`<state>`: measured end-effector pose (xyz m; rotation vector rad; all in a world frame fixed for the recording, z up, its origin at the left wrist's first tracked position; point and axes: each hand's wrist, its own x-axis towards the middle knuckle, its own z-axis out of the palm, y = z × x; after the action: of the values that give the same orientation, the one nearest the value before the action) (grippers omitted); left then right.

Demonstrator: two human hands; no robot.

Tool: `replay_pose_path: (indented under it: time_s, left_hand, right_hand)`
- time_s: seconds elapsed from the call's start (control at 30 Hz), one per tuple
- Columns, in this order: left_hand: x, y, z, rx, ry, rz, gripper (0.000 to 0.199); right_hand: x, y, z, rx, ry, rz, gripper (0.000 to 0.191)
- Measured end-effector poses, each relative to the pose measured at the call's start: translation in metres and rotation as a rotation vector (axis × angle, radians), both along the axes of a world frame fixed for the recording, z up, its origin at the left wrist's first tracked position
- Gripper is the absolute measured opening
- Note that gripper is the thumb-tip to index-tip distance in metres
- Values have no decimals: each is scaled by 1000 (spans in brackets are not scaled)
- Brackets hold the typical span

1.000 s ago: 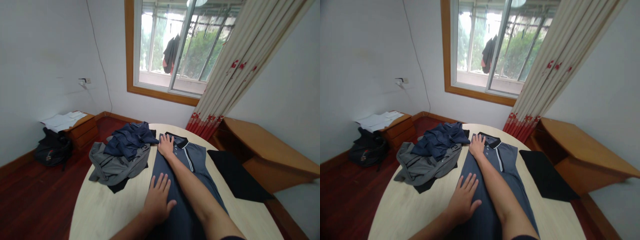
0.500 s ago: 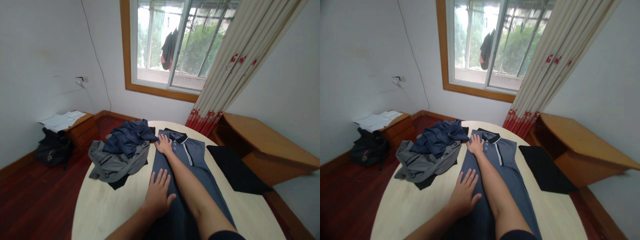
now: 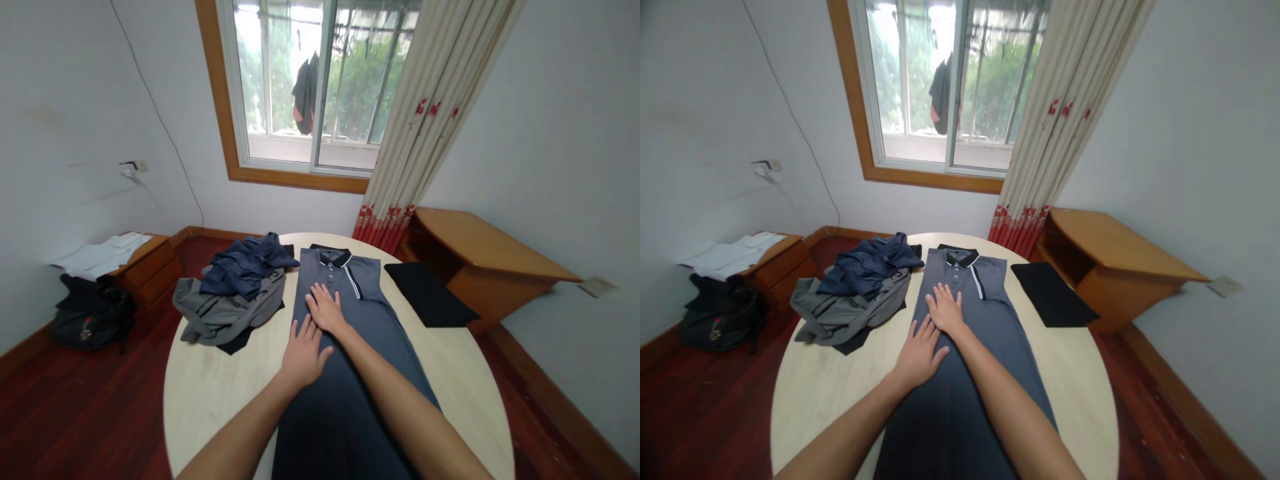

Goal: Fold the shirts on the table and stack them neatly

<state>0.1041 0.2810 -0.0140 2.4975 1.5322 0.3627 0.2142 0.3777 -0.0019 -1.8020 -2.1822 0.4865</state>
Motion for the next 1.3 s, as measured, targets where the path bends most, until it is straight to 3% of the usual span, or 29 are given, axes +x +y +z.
replay_pose_path:
  time_s: [0.2, 0.4, 0.57, 0.67, 0.77, 0.83, 0.97, 1.07, 1.17, 1.3]
  left_hand:
    - [1, -31, 4, -1, 36, -36, 61]
    - [4, -107, -1, -29, 73, -140, 65]
    - [0, -150, 17, -183, 62, -194, 65]
    - [0, -146, 40, -223, 6, -178, 55]
    - [5, -125, 62, -221, -71, -153, 42]
    - [13, -108, 68, -226, -129, -193, 39]
    - [35, -78, 62, -292, -209, -350, 36]
    - [53, -66, 52, -331, -255, -460, 35]
    - [67, -65, 45, -328, -316, -543, 33]
    - [75, -74, 38, -335, -419, -561, 40]
  right_hand:
    - [35, -63, -2, -41, 53, 35, 58]
    - [62, -85, -4, 30, -15, 35, 55]
    - [88, -106, -7, 44, -67, -72, 57]
    - [115, -123, -7, 72, -99, -242, 57]
    - [149, -141, -6, 119, -89, -370, 55]
    - [170, -152, -6, 138, -51, -419, 53]
    - [200, -168, -8, 100, 50, -504, 53]
    - [211, -175, -6, -70, 163, -521, 41]
    - [213, -182, 2, -269, 383, -453, 14]
    - [201, -188, 16, -394, 664, -323, 19]
